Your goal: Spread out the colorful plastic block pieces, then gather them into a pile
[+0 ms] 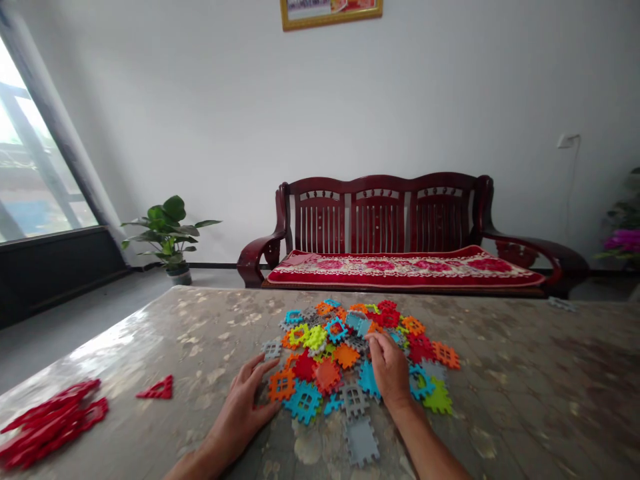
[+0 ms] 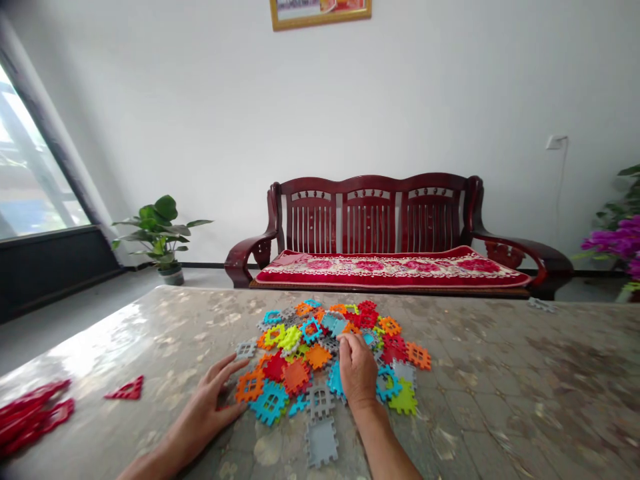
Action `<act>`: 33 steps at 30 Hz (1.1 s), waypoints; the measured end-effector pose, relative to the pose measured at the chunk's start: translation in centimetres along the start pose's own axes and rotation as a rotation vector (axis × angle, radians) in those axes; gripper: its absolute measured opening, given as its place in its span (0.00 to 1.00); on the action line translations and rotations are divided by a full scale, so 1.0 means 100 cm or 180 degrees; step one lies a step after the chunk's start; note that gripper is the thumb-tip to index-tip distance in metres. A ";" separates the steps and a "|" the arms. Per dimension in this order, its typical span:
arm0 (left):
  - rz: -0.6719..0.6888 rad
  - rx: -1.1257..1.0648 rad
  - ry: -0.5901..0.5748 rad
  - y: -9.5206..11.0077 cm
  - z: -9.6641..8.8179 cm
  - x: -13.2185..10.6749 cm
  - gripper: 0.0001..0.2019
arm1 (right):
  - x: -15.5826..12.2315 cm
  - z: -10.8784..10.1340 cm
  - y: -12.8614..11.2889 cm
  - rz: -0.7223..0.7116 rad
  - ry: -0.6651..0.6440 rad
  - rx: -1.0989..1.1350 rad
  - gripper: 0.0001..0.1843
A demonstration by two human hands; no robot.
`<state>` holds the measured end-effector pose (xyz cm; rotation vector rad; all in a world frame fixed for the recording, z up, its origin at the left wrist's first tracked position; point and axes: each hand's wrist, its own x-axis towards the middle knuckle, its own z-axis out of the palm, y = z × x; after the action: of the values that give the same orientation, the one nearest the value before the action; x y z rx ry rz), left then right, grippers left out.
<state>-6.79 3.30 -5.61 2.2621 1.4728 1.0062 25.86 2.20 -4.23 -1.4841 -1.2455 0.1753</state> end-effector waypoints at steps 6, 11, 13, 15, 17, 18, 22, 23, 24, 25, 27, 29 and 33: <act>-0.0649 -0.1210 -0.0067 0.042 0.002 0.023 0.21 | -0.001 -0.001 -0.005 0.0144 -0.0131 -0.0081 0.21; -0.0531 -0.1925 -0.0156 0.078 0.013 0.056 0.22 | 0.000 -0.002 -0.005 0.0070 -0.0112 0.0052 0.21; -0.0418 -0.2304 -0.0360 0.090 0.015 0.066 0.22 | -0.001 -0.002 -0.005 0.0010 -0.0038 0.0186 0.21; -0.0401 -0.2520 -0.0520 0.099 0.014 0.072 0.23 | -0.001 -0.003 -0.005 -0.0035 0.0022 0.0320 0.21; -0.0415 -0.2445 -0.0519 0.101 0.011 0.073 0.24 | -0.001 -0.004 -0.006 -0.0045 0.0068 0.0445 0.20; -0.0400 -0.2279 -0.0493 0.098 0.009 0.071 0.24 | 0.001 -0.005 -0.007 -0.0025 0.0094 0.0506 0.20; -0.0181 -0.0882 -0.0588 0.059 -0.001 0.039 0.26 | 0.017 -0.019 -0.004 0.0256 0.0292 0.0626 0.21; -0.0163 -0.0466 -0.0590 0.045 -0.002 0.025 0.28 | 0.023 -0.026 -0.001 0.0369 0.0336 0.0580 0.21; -0.0212 -0.0039 -0.0520 0.031 -0.004 0.009 0.29 | 0.029 -0.034 0.005 0.0483 0.0354 0.0484 0.22; -0.0236 0.0361 -0.0569 0.017 -0.005 -0.007 0.31 | 0.035 -0.044 0.011 0.0630 0.0335 0.0338 0.22; -0.0182 0.0933 -0.0740 -0.003 -0.007 -0.035 0.38 | 0.044 -0.064 0.027 0.0891 0.0364 -0.0061 0.24; -0.0059 0.1217 -0.0853 -0.012 -0.008 -0.054 0.41 | 0.048 -0.082 0.045 0.0938 0.0442 -0.0818 0.25; 0.0022 0.1335 -0.0865 -0.002 -0.004 -0.049 0.38 | 0.045 -0.102 0.071 0.1172 0.0199 -0.2074 0.28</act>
<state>-8.38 -0.95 -7.45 2.5557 1.6723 0.3884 38.94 0.48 -3.94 -2.2618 -1.0100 -0.0447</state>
